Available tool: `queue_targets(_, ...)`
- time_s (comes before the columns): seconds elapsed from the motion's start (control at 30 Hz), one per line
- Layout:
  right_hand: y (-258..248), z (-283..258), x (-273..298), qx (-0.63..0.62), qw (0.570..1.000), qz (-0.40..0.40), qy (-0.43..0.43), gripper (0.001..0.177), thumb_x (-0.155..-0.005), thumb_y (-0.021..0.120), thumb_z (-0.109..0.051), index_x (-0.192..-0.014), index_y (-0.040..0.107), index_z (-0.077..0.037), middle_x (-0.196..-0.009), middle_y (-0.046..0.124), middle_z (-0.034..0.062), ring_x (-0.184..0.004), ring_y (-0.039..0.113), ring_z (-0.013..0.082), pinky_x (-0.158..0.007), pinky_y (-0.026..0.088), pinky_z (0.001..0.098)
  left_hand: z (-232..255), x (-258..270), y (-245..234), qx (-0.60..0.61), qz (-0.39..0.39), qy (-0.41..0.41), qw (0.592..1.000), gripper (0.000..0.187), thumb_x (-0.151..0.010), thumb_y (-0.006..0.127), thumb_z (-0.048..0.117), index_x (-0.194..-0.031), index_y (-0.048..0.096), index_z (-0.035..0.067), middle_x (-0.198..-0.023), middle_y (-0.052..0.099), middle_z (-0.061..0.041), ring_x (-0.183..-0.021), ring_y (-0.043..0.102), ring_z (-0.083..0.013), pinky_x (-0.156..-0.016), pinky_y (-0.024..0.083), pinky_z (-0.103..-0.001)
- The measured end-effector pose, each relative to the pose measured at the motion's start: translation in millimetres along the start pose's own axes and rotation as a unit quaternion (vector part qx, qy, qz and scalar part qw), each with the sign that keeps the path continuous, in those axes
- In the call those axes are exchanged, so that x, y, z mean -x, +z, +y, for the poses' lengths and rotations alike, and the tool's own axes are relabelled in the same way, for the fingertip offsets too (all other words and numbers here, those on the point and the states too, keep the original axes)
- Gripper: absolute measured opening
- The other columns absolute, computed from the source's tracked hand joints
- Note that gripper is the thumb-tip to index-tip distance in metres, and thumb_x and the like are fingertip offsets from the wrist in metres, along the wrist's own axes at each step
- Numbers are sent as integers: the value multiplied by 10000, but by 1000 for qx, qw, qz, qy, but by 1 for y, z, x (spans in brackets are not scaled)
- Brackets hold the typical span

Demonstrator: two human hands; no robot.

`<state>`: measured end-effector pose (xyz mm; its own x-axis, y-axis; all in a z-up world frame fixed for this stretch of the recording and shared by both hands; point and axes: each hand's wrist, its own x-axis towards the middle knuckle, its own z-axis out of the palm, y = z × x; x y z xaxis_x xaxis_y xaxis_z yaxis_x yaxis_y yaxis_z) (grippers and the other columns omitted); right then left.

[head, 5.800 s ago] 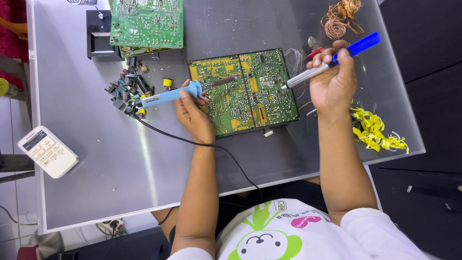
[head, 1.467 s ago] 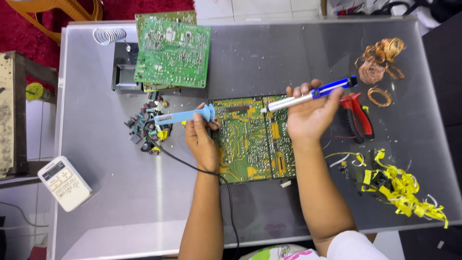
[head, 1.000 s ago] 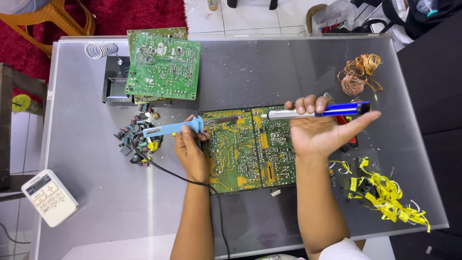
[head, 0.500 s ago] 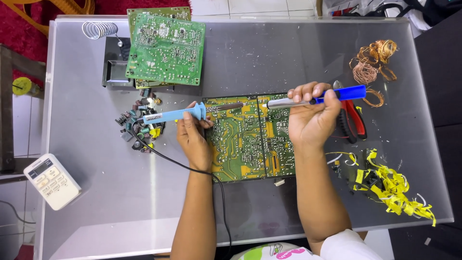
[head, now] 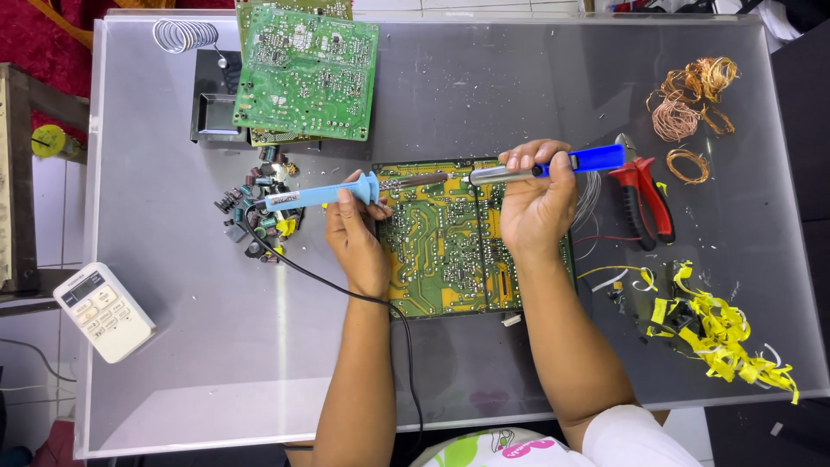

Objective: The person uses a soldering iron and solder wire to work on a green circuit board placed on a gray table. They apply heat and solder to various points on the board while other electronic components and tools are scattered nearby.

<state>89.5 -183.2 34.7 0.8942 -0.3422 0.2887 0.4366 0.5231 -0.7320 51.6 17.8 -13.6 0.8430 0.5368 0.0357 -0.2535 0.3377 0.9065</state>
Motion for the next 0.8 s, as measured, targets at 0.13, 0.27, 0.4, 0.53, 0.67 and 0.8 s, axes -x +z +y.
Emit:
queue_targets(0.13, 2, 2, 1, 6, 1000, -4, 3, 235, -1156, 529, -364, -1033, 543, -164, -874, 535, 3, -882, 642, 171, -1046, 622, 389, 2, 0, 1, 2, 1, -4, 1000, 497, -1208, 502, 375, -1393, 689, -46, -678, 599, -96, -747, 733, -204, -805, 683, -350)
queue_targets(0.27, 0, 8, 0, 48, 997, -51, -15, 243, -1189, 471, -382, -1126, 521, -152, -934, 511, 2, -946, 620, 151, -1105, 598, 391, 3, 1, 1, -3, -4, -5, 1000, 500, -1209, 496, 372, -1402, 682, -50, -696, 609, -107, -747, 718, -193, -787, 685, -341)
queue_targets(0.4, -2, 16, 4, 104, 990, -84, -40, 197, -1206, 477, -304, -1268, 480, -116, -1003, 497, 11, -1015, 592, 134, -1162, 562, 416, 6, 2, 3, -15, -10, -5, 1000, 504, -1207, 497, 371, -1403, 678, -56, -716, 628, -110, -742, 711, -176, -774, 686, -336)
queue_targets(0.53, 6, 14, 8, 160, 979, -102, -75, 190, -1225, 448, -250, -1321, 442, -86, -1011, 472, 28, -1003, 566, 147, -1156, 553, 438, 8, 4, 5, -11, -6, -2, 1000, 502, -1203, 512, 370, -1399, 680, -60, -722, 629, -123, -737, 706, -180, -766, 689, -346)
queue_targets(0.67, 2, 18, 5, 174, 978, -65, -96, 166, -1226, 428, -223, -1340, 428, -103, -1002, 467, 16, -976, 577, 146, -1115, 600, 444, 7, 3, 4, -28, -15, 5, 999, 492, -1212, 492, 358, -1398, 678, -58, -761, 645, -136, -730, 690, -171, -767, 689, -357)
queue_targets(0.8, -13, 19, -2, 115, 988, -23, -97, 139, -1234, 402, -194, -1352, 422, -124, -1011, 470, -8, -983, 578, 129, -1135, 610, 437, 2, 5, 3, -41, -21, 6, 999, 481, -1211, 498, 358, -1398, 677, -48, -804, 659, -139, -743, 678, -158, -782, 687, -362)
